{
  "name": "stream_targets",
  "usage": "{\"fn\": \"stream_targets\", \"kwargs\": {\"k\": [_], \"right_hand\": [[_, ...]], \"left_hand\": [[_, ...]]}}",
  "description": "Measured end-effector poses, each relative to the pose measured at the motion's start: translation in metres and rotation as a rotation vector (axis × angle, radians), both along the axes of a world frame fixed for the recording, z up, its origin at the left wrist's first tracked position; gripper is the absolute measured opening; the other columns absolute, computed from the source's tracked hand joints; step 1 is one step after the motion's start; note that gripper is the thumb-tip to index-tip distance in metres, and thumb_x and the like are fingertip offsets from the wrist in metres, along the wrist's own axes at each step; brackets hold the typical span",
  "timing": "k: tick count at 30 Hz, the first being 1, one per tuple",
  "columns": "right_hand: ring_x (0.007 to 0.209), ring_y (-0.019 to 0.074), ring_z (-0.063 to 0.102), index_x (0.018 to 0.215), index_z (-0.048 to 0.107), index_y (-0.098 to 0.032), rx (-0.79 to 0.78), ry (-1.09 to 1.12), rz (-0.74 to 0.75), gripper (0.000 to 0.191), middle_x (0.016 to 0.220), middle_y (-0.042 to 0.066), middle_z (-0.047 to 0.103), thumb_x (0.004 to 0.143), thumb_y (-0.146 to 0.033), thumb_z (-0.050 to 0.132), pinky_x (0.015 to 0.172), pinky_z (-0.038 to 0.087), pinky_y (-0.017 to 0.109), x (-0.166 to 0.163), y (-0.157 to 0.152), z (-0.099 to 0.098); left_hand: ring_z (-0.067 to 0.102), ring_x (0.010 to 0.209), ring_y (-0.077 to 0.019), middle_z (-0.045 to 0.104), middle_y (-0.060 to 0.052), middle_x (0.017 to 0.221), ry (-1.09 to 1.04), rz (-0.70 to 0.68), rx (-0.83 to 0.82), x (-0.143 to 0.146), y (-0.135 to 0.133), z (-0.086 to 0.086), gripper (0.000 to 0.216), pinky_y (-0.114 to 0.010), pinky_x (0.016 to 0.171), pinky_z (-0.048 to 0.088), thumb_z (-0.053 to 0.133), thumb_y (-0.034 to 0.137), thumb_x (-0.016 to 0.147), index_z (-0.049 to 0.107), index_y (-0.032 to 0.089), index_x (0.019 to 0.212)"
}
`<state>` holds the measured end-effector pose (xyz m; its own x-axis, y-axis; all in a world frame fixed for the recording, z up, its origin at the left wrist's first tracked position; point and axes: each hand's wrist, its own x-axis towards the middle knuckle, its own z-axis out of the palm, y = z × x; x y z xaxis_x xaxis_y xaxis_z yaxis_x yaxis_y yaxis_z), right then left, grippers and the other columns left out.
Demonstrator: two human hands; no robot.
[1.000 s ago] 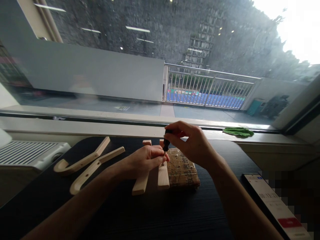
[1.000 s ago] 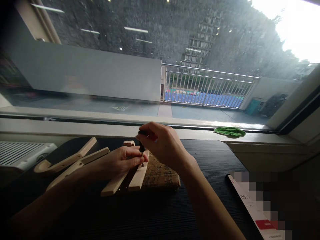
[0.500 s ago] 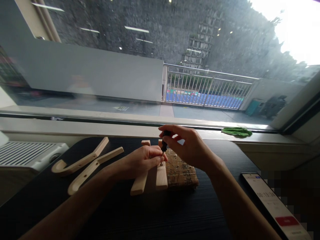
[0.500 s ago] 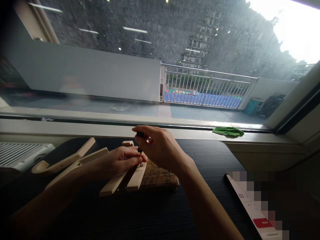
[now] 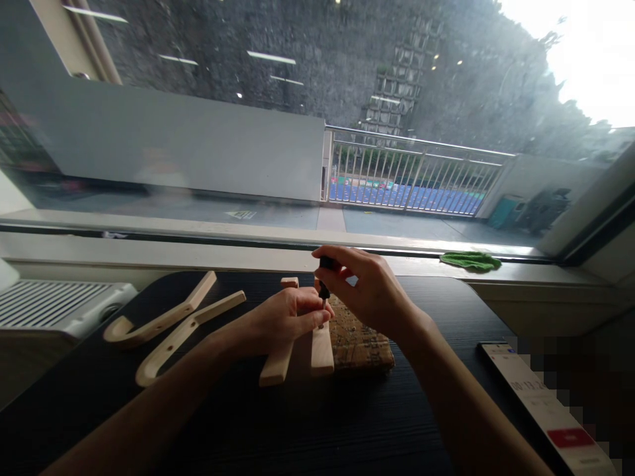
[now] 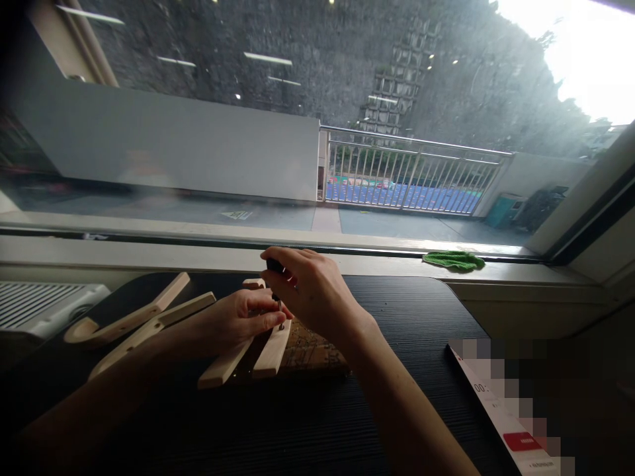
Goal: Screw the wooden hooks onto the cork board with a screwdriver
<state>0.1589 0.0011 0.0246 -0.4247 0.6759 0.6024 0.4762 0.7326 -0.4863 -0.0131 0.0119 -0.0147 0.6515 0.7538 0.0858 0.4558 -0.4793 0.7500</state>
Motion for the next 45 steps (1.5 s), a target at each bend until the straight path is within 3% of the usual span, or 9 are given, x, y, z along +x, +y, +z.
{"fn": "stream_targets", "kwargs": {"k": [11, 20, 24, 30, 36, 41, 45], "right_hand": [[0.071, 0.0117, 0.056, 0.102, 0.057, -0.018, -0.017, 0.018, -0.06, 0.022, 0.082, 0.002, 0.063, 0.085, -0.03, 0.052, 0.069, 0.045, 0.026, -0.001, 0.002, -0.003], [0.083, 0.0133, 0.06, 0.115, 0.057, -0.021, -0.1, 0.027, 0.049, 0.031, 0.1, 0.003, 0.065, 0.087, -0.021, 0.044, 0.074, 0.046, 0.028, 0.007, -0.006, 0.009], [0.082, 0.013, 0.061, 0.113, 0.059, -0.023, -0.167, 0.002, 0.041, 0.03, 0.098, 0.002, 0.066, 0.086, -0.02, 0.047, 0.073, 0.047, 0.026, 0.007, -0.007, 0.017], [0.079, 0.0122, 0.06, 0.107, 0.062, -0.024, -0.191, -0.048, 0.047, 0.029, 0.091, -0.001, 0.067, 0.084, -0.015, 0.047, 0.07, 0.046, 0.025, 0.006, -0.003, 0.031], [0.085, 0.0122, 0.057, 0.103, 0.063, -0.027, -0.189, -0.054, 0.035, 0.026, 0.093, -0.003, 0.066, 0.083, -0.015, 0.051, 0.076, 0.043, 0.025, 0.002, -0.004, 0.037], [0.085, 0.0119, 0.055, 0.103, 0.062, -0.025, -0.179, -0.059, 0.045, 0.022, 0.089, -0.002, 0.065, 0.083, -0.019, 0.054, 0.077, 0.042, 0.025, 0.001, -0.006, 0.032], [0.081, 0.011, 0.055, 0.099, 0.061, -0.022, -0.207, -0.023, -0.011, 0.019, 0.086, -0.001, 0.062, 0.08, -0.023, 0.06, 0.075, 0.043, 0.024, 0.004, -0.004, 0.028]], "left_hand": [[0.056, 0.085, -0.0159, 0.06, -0.003, 0.091, -0.018, 0.008, -0.022, 0.0, -0.001, 0.0, 0.028, -0.024, 0.077, 0.041, 0.043, 0.033, 0.086, 0.066, 0.016, 0.088], [0.056, 0.087, -0.0166, 0.06, -0.004, 0.093, 0.019, -0.031, -0.036, -0.003, -0.001, 0.007, 0.03, -0.026, 0.079, 0.041, 0.042, 0.034, 0.087, 0.066, 0.016, 0.09], [0.054, 0.085, -0.0166, 0.06, -0.003, 0.088, 0.024, 0.007, -0.106, -0.002, -0.006, 0.024, 0.025, -0.025, 0.076, 0.041, 0.047, 0.031, 0.082, 0.065, 0.016, 0.088], [0.047, 0.063, -0.0112, 0.054, 0.003, 0.069, -0.052, 0.083, -0.243, 0.002, 0.0, 0.051, 0.02, -0.022, 0.058, 0.037, 0.055, 0.031, 0.075, 0.059, 0.016, 0.087], [0.053, 0.071, -0.0151, 0.06, 0.0, 0.073, -0.138, 0.026, -0.337, -0.002, 0.014, 0.041, 0.021, -0.024, 0.064, 0.04, 0.056, 0.034, 0.075, 0.063, 0.016, 0.082], [0.043, 0.059, -0.0092, 0.055, 0.004, 0.065, -0.223, 0.037, -0.397, -0.006, 0.009, 0.032, 0.019, -0.021, 0.056, 0.033, 0.056, 0.032, 0.077, 0.062, 0.014, 0.076], [0.042, 0.062, -0.0088, 0.054, 0.004, 0.067, -0.273, 0.014, -0.399, -0.003, 0.007, 0.028, 0.012, -0.021, 0.058, 0.032, 0.053, 0.023, 0.078, 0.062, 0.015, 0.077]]}}
